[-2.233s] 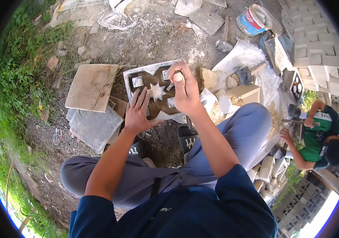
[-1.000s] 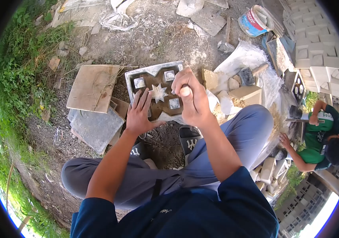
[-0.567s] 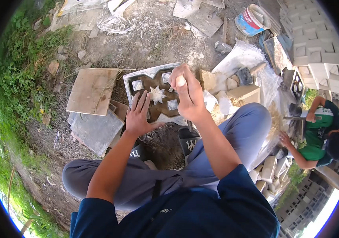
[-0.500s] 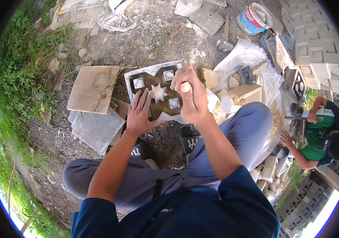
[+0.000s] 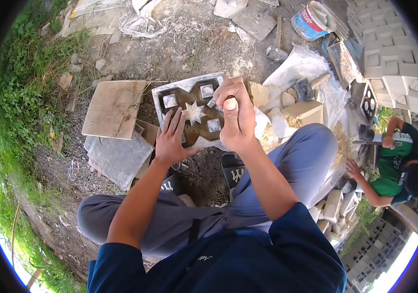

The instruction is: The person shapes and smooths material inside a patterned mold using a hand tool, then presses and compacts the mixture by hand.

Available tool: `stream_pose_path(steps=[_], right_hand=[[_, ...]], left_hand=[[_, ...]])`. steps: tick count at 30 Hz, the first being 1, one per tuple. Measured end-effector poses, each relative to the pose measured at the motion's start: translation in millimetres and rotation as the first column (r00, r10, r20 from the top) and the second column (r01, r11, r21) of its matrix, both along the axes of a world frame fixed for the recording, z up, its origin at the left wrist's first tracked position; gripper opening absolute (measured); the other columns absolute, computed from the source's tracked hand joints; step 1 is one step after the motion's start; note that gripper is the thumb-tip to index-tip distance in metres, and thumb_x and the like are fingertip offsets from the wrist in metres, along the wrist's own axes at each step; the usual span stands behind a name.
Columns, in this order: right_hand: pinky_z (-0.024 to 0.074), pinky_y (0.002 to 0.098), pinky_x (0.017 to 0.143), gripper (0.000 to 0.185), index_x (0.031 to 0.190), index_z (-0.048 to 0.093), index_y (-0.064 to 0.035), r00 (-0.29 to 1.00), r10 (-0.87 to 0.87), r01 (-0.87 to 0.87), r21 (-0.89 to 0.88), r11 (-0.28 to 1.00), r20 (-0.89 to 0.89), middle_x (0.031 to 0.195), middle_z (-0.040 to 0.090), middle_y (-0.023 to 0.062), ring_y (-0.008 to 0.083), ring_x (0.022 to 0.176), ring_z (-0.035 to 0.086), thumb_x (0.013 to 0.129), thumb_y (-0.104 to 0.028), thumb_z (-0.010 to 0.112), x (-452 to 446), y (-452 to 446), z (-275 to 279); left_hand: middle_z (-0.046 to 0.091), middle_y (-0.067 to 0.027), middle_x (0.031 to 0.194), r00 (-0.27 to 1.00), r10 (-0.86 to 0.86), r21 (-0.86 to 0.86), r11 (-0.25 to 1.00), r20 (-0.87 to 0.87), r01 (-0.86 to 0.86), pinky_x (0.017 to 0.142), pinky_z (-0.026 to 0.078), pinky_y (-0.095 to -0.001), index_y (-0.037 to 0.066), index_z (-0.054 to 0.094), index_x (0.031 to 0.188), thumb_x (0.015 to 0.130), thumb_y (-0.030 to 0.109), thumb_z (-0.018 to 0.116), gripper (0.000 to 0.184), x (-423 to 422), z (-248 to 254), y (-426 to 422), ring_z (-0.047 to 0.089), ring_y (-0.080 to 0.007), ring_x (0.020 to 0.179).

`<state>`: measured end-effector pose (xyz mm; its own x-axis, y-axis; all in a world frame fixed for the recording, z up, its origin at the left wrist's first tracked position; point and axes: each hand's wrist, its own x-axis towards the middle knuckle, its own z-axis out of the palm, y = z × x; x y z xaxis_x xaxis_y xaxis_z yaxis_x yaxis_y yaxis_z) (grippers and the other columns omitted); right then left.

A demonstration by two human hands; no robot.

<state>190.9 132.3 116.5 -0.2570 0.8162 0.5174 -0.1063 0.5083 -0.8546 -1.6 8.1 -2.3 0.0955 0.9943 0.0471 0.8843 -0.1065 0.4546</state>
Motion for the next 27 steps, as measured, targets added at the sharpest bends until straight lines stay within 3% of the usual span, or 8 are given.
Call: stream_pose_path(steps=[1,5,9,13,17,23,24,27], right_hand=[[0.0379,0.029,0.077,0.032,0.1,0.047,-0.0056,0.999,-0.042,0.042,0.063,0.997,-0.001,0.09,0.047,0.0042,0.0137,0.08,0.041,0.116,-0.031,0.039,1,-5,-2],[0.0362,0.0294,0.078,0.03,0.102,0.046,-0.008,0.992,-0.107,0.117,-0.165,0.979,0.069,0.091,0.046,0.0045,0.0135,0.083,0.041,0.116,-0.034,0.039,-9,-1,1],[0.0371,0.0281,0.079,0.024,0.102,0.045,-0.0078,0.984,-0.181,0.181,0.034,0.983,-0.006,0.094,0.049,0.0054,0.0131,0.085,0.042,0.116,-0.027,0.04,-8,-10,-4],[0.0394,0.0294,0.082,0.019,0.104,0.046,-0.0069,0.986,-0.158,0.163,-0.125,0.979,0.048,0.097,0.049,0.0067,0.0142,0.086,0.043,0.115,-0.022,0.042,-15,-7,-5],[0.0406,0.0279,0.076,0.011,0.106,0.046,-0.0047,0.977,-0.205,0.209,0.083,0.974,-0.054,0.094,0.05,0.0068,0.0126,0.082,0.044,0.113,-0.014,0.044,-13,-13,-14],[0.0421,0.0298,0.077,0.01,0.107,0.044,-0.0046,0.972,-0.227,0.225,-0.034,0.974,-0.06,0.095,0.051,0.0084,0.0148,0.081,0.046,0.112,-0.013,0.046,-20,-18,-13],[0.0423,0.0311,0.082,0.028,0.107,0.043,-0.0066,0.979,-0.19,0.187,-0.047,0.981,-0.068,0.092,0.047,0.006,0.0145,0.081,0.044,0.113,-0.034,0.05,-19,-22,-9],[0.0425,0.0308,0.079,0.028,0.106,0.041,-0.0065,0.993,-0.112,0.108,-0.104,0.989,-0.034,0.088,0.046,0.0063,0.0152,0.078,0.042,0.112,-0.032,0.051,-27,-12,-28]], left_hand=[[0.034,-0.0079,0.169,1.0,-0.001,0.009,1.0,0.022,0.0,0.109,0.046,-0.0622,0.01,0.033,0.164,0.063,0.071,0.087,0.13,2,-2,-3,0.032,-0.0351,0.156],[0.033,-0.0075,0.17,1.0,-0.006,-0.035,0.999,-0.013,0.005,0.109,0.046,-0.063,0.01,0.032,0.165,0.064,0.07,0.087,0.129,2,1,-2,0.031,-0.0345,0.156],[0.033,-0.0083,0.17,1.0,-0.009,-0.003,1.0,-0.018,0.009,0.108,0.047,-0.062,0.009,0.031,0.165,0.064,0.072,0.086,0.131,2,-1,-3,0.031,-0.0353,0.156],[0.035,-0.0091,0.169,0.999,-0.007,-0.05,0.999,-0.032,0.005,0.107,0.048,-0.0609,0.008,0.034,0.164,0.064,0.07,0.087,0.129,3,4,-1,0.033,-0.0352,0.155],[0.036,-0.0094,0.169,1.0,-0.016,0.034,0.999,0.018,0.015,0.106,0.049,-0.0611,0.008,0.033,0.164,0.063,0.07,0.088,0.13,1,-2,-2,0.034,-0.0357,0.155],[0.036,-0.0083,0.169,1.0,-0.002,-0.027,1.0,-0.018,0.001,0.109,0.047,-0.061,0.009,0.033,0.164,0.063,0.07,0.087,0.13,1,4,0,0.034,-0.0334,0.155],[0.036,-0.0081,0.169,1.0,-0.006,-0.025,1.0,-0.006,0.006,0.109,0.047,-0.0609,0.01,0.034,0.164,0.063,0.07,0.087,0.13,0,3,-1,0.033,-0.0331,0.156],[0.035,-0.008,0.169,1.0,-0.003,0.023,1.0,0.014,0.003,0.108,0.047,-0.0615,0.01,0.034,0.164,0.063,0.072,0.086,0.129,1,-2,-3,0.033,-0.0333,0.156]])
